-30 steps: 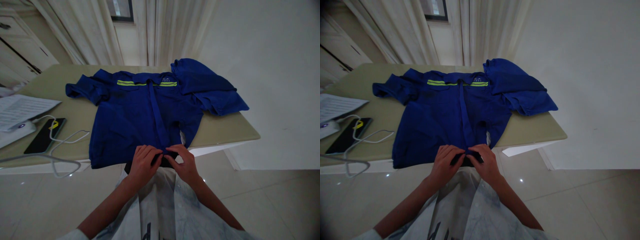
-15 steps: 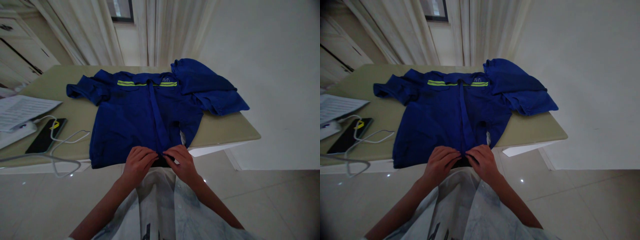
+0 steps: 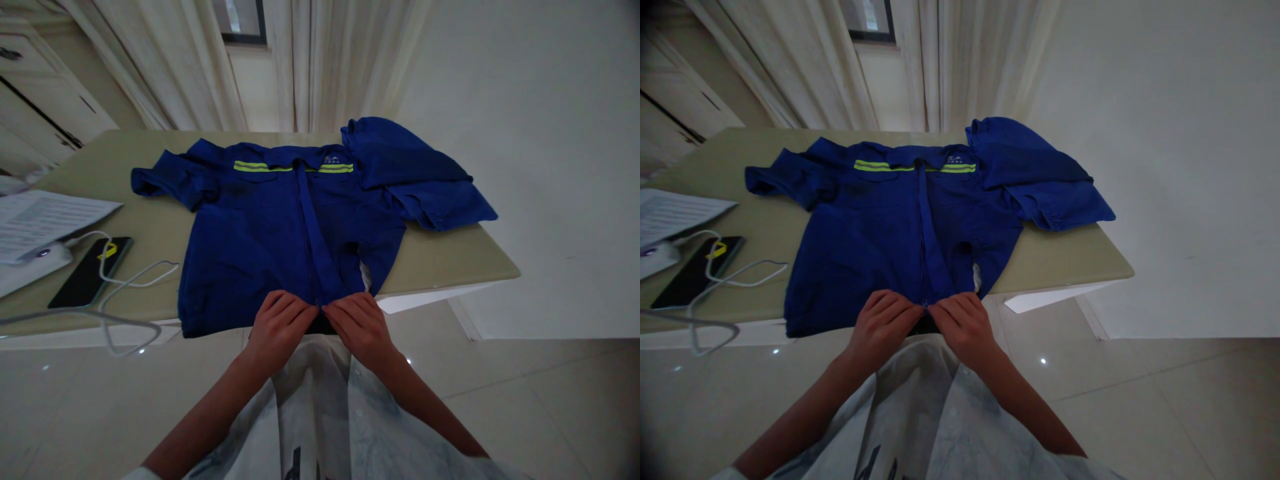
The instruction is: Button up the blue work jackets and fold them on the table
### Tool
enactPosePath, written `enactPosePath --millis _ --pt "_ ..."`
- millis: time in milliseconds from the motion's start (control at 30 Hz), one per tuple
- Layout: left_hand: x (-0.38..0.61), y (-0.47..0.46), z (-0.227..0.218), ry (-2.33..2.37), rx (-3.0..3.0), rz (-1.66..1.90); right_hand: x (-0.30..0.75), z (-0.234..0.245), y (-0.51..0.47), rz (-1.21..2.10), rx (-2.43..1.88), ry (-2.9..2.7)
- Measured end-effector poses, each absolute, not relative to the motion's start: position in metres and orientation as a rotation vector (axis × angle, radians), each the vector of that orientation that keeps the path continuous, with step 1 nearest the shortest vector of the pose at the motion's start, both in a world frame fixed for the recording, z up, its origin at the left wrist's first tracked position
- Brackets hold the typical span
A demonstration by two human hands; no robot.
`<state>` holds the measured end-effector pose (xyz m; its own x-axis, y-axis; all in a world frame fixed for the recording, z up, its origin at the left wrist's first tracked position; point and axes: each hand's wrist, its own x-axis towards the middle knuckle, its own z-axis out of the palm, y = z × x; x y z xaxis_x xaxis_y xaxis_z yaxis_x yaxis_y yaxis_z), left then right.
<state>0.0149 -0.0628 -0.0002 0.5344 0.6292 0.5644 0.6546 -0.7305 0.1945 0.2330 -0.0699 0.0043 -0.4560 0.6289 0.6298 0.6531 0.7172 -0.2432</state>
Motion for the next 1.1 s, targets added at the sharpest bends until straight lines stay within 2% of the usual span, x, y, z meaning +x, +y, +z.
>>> enactPosePath --millis 167,433,600,700,933,1033,1100 --pt "0.018 -0.066 0.006 -1.016 -2.603 -0.963 0.231 0.006 -0.073 -0.180 -0.978 -2.306" --pt "0.014 -0.065 0.003 -0.901 -2.636 -1.130 0.229 0.001 -0.072 -0.091 -0.986 -2.281" --pt "0.013 -0.063 -0.003 -1.028 -2.691 -1.090 0.230 -0.001 -0.070 0.036 -1.066 -2.208" --pt "0.013 -0.064 -0.008 -1.102 -2.714 -1.188 0.230 0.001 -0.070 0.135 -1.091 -2.132" --pt "0.017 -0.065 -0.015 -1.119 -2.692 -1.304 0.227 0.004 -0.072 0.092 -1.054 -2.175" --pt "0.015 -0.065 -0.018 -1.094 -2.708 -1.303 0.232 0.004 -0.068 0.209 -1.066 -2.199" --pt "0.011 -0.065 -0.019 -1.057 -2.704 -1.307 0.238 0.007 -0.064 0.433 -1.088 -2.182"
